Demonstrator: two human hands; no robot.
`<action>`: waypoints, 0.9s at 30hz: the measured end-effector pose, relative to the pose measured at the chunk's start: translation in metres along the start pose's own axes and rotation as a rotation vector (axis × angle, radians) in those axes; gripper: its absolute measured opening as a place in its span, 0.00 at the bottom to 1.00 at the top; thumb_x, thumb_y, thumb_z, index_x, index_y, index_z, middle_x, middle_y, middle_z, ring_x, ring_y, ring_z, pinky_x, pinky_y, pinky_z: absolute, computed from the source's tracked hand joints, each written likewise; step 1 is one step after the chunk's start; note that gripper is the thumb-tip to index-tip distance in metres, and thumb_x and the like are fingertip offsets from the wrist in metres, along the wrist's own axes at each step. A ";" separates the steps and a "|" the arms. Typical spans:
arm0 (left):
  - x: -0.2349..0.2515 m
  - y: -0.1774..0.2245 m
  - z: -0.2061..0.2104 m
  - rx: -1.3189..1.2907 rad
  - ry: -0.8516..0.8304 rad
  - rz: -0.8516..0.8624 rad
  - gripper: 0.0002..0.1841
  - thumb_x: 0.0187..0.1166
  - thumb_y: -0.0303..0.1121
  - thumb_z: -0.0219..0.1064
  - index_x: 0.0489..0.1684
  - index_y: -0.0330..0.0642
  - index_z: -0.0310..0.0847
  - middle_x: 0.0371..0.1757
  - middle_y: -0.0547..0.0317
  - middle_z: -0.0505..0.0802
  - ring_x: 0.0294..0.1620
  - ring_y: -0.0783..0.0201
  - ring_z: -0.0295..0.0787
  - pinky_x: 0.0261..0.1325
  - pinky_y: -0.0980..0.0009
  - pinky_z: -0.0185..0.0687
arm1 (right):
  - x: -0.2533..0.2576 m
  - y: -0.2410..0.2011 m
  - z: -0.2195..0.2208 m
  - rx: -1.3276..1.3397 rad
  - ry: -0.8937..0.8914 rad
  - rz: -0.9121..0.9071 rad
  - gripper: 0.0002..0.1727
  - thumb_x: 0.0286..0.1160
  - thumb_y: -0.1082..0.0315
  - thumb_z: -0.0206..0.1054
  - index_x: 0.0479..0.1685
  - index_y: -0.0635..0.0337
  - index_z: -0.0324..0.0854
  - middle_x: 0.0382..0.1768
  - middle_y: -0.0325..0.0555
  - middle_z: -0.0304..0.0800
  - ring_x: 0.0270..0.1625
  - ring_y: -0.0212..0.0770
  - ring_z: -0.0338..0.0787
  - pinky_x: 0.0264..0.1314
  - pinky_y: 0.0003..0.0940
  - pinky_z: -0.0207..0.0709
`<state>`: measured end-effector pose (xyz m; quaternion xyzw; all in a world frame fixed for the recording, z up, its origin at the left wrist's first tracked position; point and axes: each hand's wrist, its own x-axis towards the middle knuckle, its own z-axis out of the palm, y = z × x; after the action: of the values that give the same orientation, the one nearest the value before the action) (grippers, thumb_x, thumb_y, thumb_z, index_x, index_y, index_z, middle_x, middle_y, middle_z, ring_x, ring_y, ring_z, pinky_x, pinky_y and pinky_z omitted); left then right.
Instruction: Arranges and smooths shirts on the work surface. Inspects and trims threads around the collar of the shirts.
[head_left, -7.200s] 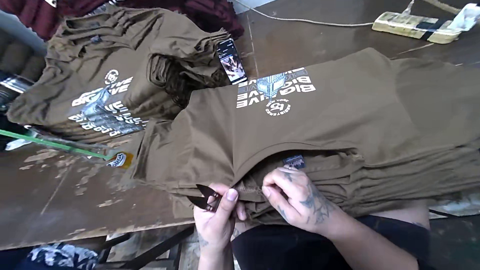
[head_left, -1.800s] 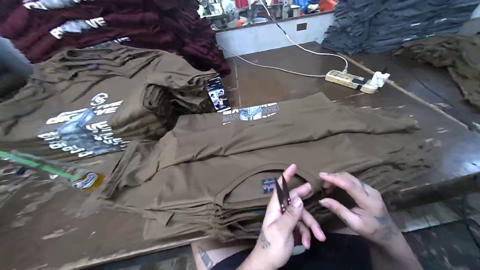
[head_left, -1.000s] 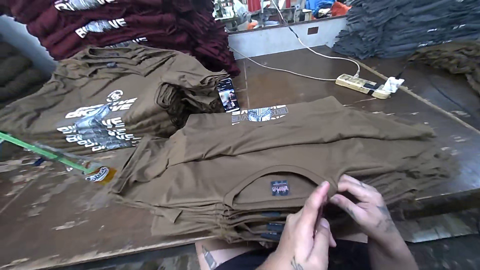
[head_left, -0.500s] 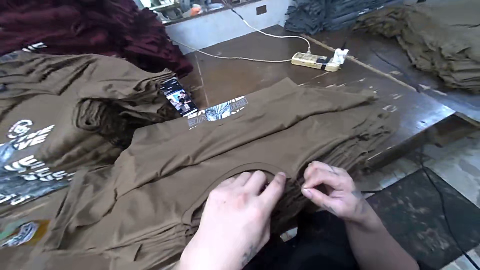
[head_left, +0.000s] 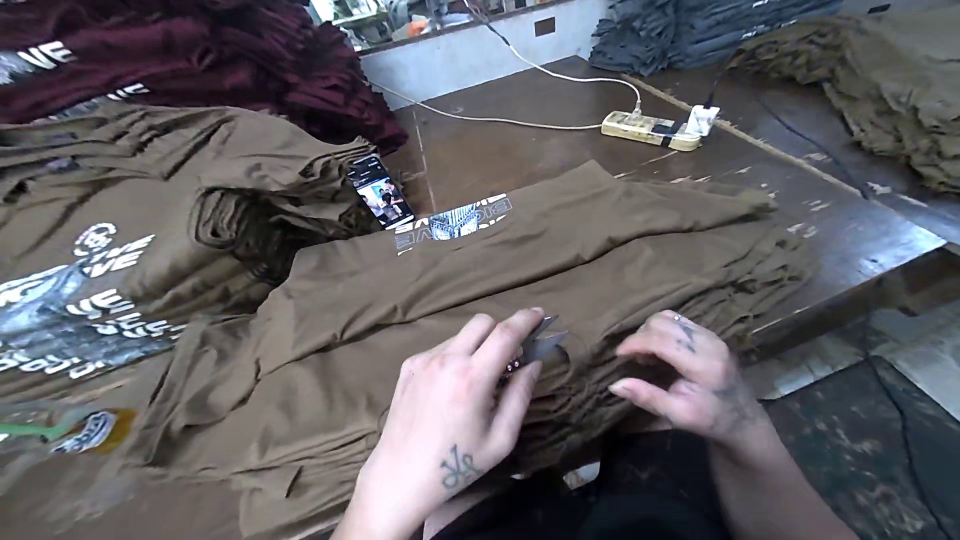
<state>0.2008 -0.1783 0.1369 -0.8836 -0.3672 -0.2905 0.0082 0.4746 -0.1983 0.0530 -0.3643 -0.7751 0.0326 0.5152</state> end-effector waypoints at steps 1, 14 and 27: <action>-0.001 -0.002 0.001 -0.037 0.015 -0.030 0.22 0.84 0.49 0.59 0.67 0.49 0.86 0.37 0.63 0.90 0.27 0.69 0.82 0.26 0.68 0.76 | 0.002 0.001 0.002 -0.014 0.009 0.000 0.22 0.79 0.44 0.67 0.38 0.56 0.89 0.29 0.41 0.89 0.38 0.32 0.85 0.49 0.27 0.77; -0.003 0.025 0.068 -0.958 -0.090 -0.479 0.07 0.79 0.34 0.70 0.37 0.39 0.88 0.25 0.69 0.85 0.23 0.80 0.77 0.30 0.81 0.74 | 0.071 0.045 0.022 0.211 -0.780 -0.101 0.21 0.85 0.67 0.53 0.67 0.49 0.87 0.69 0.53 0.85 0.69 0.44 0.86 0.70 0.39 0.81; -0.020 0.022 0.079 -0.971 -0.015 -0.428 0.13 0.88 0.38 0.62 0.35 0.37 0.80 0.23 0.66 0.82 0.20 0.78 0.79 0.25 0.81 0.77 | 0.089 0.045 0.022 0.282 -1.013 -0.202 0.14 0.77 0.68 0.55 0.52 0.57 0.86 0.41 0.47 0.90 0.44 0.39 0.89 0.47 0.36 0.81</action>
<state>0.2439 -0.1893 0.0654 -0.6931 -0.3624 -0.4161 -0.4638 0.4625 -0.1046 0.0923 -0.1537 -0.9460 0.2585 0.1212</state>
